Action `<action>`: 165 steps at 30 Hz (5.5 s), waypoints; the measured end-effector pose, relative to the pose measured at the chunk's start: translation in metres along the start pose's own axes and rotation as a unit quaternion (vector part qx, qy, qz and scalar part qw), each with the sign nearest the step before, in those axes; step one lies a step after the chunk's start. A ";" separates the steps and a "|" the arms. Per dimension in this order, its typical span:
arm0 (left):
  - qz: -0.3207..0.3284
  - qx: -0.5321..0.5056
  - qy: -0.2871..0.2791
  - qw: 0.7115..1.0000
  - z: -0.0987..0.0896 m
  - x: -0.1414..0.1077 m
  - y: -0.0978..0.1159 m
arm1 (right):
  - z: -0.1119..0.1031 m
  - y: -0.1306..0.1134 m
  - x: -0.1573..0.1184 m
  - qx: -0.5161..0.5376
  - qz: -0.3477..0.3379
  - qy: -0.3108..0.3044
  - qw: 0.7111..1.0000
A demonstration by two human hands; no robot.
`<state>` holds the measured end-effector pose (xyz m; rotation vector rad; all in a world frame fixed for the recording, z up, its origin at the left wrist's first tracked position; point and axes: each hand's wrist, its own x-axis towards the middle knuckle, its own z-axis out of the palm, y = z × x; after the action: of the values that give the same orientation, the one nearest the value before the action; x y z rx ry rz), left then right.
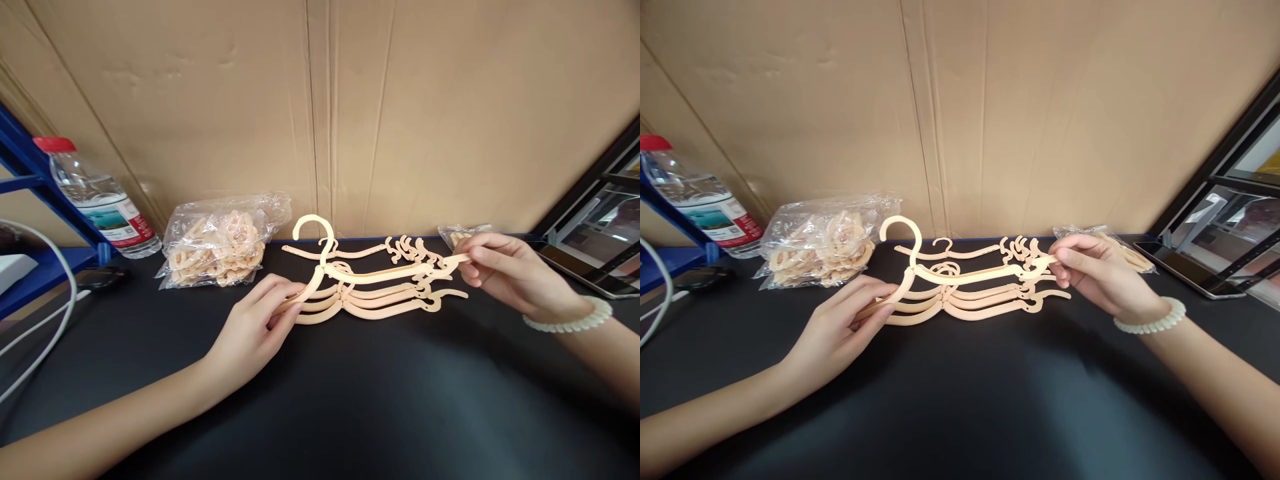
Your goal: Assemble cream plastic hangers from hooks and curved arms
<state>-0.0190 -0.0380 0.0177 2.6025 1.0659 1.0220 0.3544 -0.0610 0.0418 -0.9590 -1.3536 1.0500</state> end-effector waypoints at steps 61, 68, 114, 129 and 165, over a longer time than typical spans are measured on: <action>0.047 0.191 -0.203 0.959 0.014 -0.010 -0.019 | 0.039 0.042 -0.012 -0.608 -0.104 -0.260 0.743; 0.052 0.196 -0.192 0.960 0.015 -0.011 -0.021 | 0.041 0.043 -0.010 -0.609 -0.100 -0.251 0.746; 0.017 0.215 -0.221 0.951 0.011 -0.009 -0.011 | 0.033 0.050 -0.012 -0.583 -0.166 -0.161 0.779; 0.050 0.172 -0.154 0.972 0.008 -0.008 -0.002 | 0.033 0.051 -0.013 -0.572 -0.185 -0.151 0.785; 0.093 0.075 -0.083 0.989 0.002 -0.005 0.006 | 0.020 0.032 -0.003 -0.415 -0.135 0.076 0.896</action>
<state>-0.0172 -0.0458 0.0156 2.8944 0.9089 0.7672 0.3342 -0.0562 0.0101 -1.3732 -1.7715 0.1363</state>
